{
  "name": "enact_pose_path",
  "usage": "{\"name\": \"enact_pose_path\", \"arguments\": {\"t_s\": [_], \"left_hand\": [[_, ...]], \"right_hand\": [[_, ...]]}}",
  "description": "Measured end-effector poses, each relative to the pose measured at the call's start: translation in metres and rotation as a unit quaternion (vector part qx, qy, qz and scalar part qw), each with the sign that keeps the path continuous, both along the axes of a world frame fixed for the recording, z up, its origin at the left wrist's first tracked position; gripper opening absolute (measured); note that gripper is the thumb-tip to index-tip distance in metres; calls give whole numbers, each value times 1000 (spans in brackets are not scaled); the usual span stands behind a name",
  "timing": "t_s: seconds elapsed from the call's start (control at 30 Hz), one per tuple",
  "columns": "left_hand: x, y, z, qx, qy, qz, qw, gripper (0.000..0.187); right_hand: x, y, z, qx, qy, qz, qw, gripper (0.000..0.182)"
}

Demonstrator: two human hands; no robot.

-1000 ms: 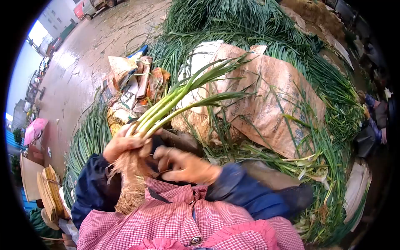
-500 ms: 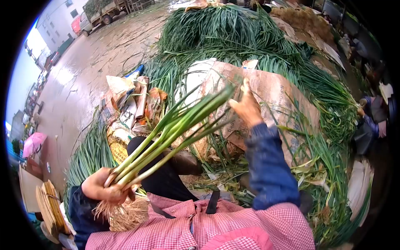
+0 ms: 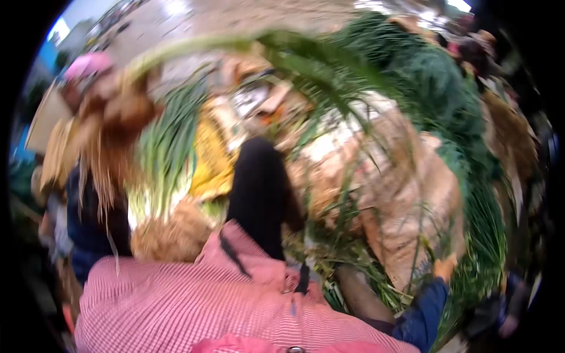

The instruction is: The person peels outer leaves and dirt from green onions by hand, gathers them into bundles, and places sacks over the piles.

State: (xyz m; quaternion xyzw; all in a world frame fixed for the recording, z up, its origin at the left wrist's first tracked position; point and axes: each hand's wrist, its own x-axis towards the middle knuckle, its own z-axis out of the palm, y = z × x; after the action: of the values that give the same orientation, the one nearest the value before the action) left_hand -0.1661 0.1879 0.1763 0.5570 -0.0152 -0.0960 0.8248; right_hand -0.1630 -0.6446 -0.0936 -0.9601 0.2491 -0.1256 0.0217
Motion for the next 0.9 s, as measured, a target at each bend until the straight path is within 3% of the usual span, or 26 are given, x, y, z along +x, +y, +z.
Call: {"name": "enact_pose_path", "arguments": {"t_s": [0.1, 0.27, 0.3, 0.37, 0.4, 0.43, 0.47, 0.53, 0.6, 0.63, 0.7, 0.77, 0.87, 0.9], "left_hand": [[-20, 41, 22, 15, -38, 71, 997, 44], [-76, 68, 40, 62, -87, 147, 983, 46], [-93, 52, 32, 135, -81, 192, 969, 47], [-124, 57, -15, 184, 5, 306, 934, 53], [-142, 61, -47, 137, 55, 316, 937, 47], [-160, 65, -81, 86, 104, 330, 934, 40], [-177, 69, -114, 34, 151, 347, 925, 34], [-214, 82, -194, 78, 271, 397, 874, 23], [-240, 84, -238, 75, 245, 422, 870, 19], [-245, 86, -238, 75, 222, 437, 869, 16], [-250, 95, -230, 148, 252, 428, 855, 17], [-262, 106, -224, 193, 260, 406, 854, 26], [-265, 121, -231, 262, 247, 378, 853, 46], [-273, 127, -231, 289, 251, 375, 844, 53]], "right_hand": [[-21, -35, -45, 56, 21, 51, 997, 49], [-10, 17, -76, 100, 78, -19, 992, 48], [-6, 38, -68, 101, 80, -7, 992, 48], [6, 78, -45, 108, 233, 33, 966, 46], [11, 73, -65, 109, 231, 40, 966, 46], [12, 57, -103, 151, 142, 86, 975, 45], [14, 64, -105, 173, 120, 104, 972, 45], [18, 74, -111, 218, 79, 142, 962, 44], [16, 99, -98, 149, 116, 157, 969, 43], [20, 110, -91, 106, 198, 156, 962, 42], [11, 131, -70, 84, 209, 202, 953, 43], [-3, 166, -43, 163, 141, 261, 941, 31], [-21, 158, -97, 138, 0, 248, 959, 25], [-24, 167, -89, 180, 71, 199, 961, 31]]}}
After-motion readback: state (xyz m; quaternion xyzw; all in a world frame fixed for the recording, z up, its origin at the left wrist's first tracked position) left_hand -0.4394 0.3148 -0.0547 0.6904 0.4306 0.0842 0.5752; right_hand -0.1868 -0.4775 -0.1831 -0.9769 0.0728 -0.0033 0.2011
